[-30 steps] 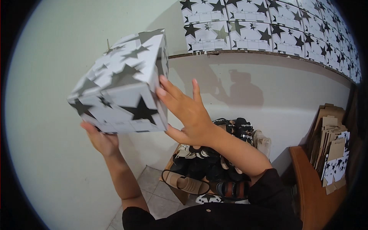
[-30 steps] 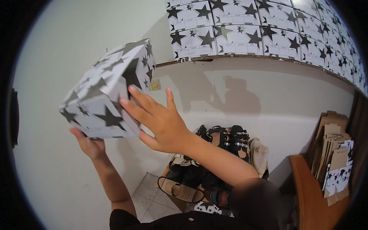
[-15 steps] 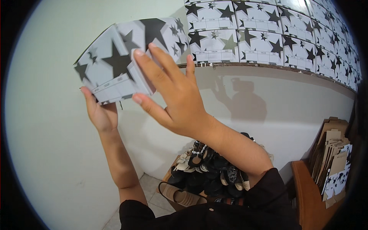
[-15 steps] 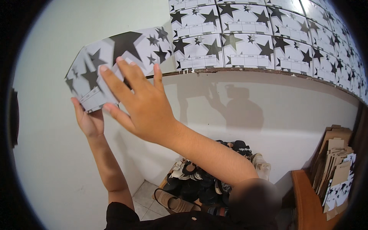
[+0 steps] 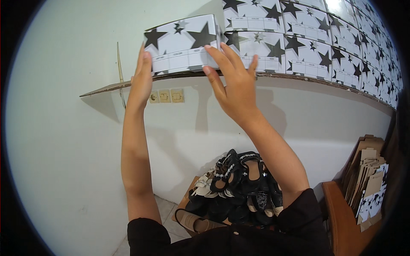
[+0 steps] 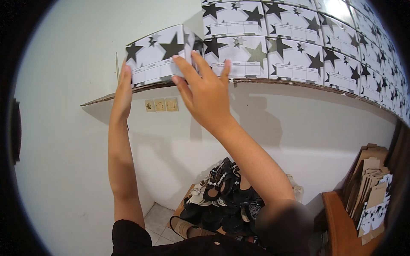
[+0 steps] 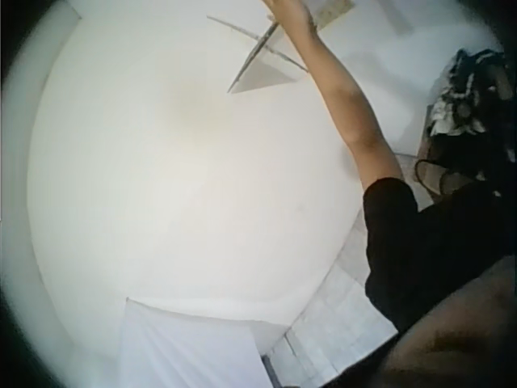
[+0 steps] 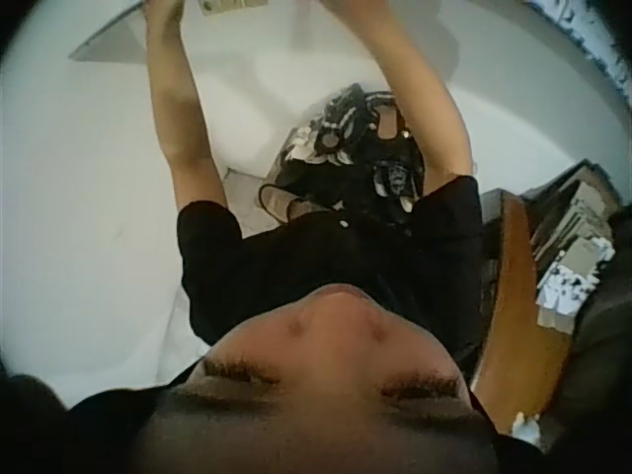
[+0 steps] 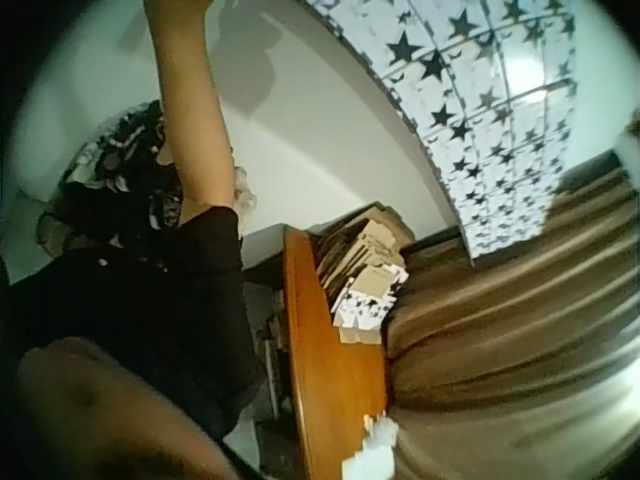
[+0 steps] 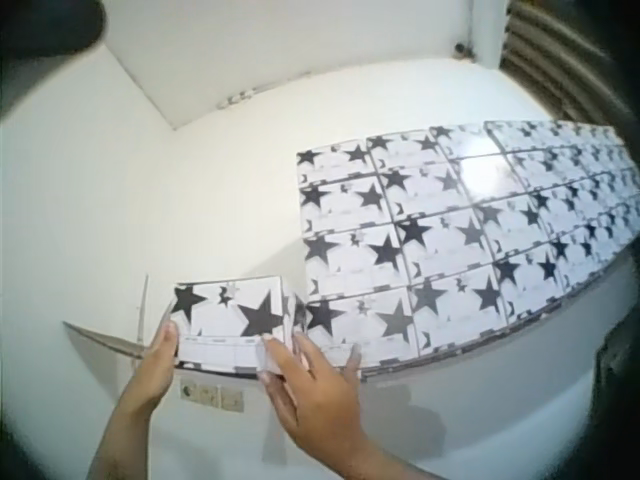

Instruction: Assembling cardboard shoe boxes with a star pattern and placing them on a shelf.

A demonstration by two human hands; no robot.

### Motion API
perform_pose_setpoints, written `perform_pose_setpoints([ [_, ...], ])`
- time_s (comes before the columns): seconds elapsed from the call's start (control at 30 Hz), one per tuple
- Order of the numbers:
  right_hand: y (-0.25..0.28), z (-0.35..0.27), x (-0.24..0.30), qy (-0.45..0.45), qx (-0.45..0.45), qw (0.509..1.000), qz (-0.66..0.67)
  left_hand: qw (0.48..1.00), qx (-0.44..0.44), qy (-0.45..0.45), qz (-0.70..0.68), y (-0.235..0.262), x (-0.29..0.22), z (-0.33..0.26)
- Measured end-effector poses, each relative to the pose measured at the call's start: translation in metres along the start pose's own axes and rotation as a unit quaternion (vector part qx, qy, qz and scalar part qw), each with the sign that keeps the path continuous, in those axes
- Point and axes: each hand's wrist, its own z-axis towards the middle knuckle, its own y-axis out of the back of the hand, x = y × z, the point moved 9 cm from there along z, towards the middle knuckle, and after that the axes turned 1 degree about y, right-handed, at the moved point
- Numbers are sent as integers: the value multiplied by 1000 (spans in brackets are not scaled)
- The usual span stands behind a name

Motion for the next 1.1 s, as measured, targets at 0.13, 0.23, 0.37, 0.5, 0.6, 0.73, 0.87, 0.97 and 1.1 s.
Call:
perform_pose_setpoints([
  [0.13, -11, -11, -6, 15, 2, 990, -143, 962, 49, 50, 264, -11, 27, 13],
  [0.23, -16, -12, -6, 17, -5, 985, -172, 955, 61, 45, 288, -15, 34, 23],
  [0.37, -25, -14, -12, -13, 38, 981, -190, 931, 73, 58, 352, -22, 44, 38],
  [0.5, -32, -18, -18, -19, 46, 975, -217, 926, 99, 66, 358, -32, 53, 49],
  [0.6, -37, -20, -21, -2, 46, 971, -236, 930, 105, 53, 349, -39, 59, 57],
  [0.73, -40, -17, -22, 30, 37, 968, -246, 911, 119, 51, 392, -46, 66, 65],
  [0.87, -42, -9, -24, 14, 89, 963, -254, 921, 124, 46, 367, -55, 66, 61],
  [0.97, -43, -7, -21, 9, 136, 958, -252, 917, 129, 30, 376, -53, 63, 57],
  [1.1, -15, -7, -4, 6, 98, 976, -195, 929, 83, -3, 362, -49, 65, 50],
])
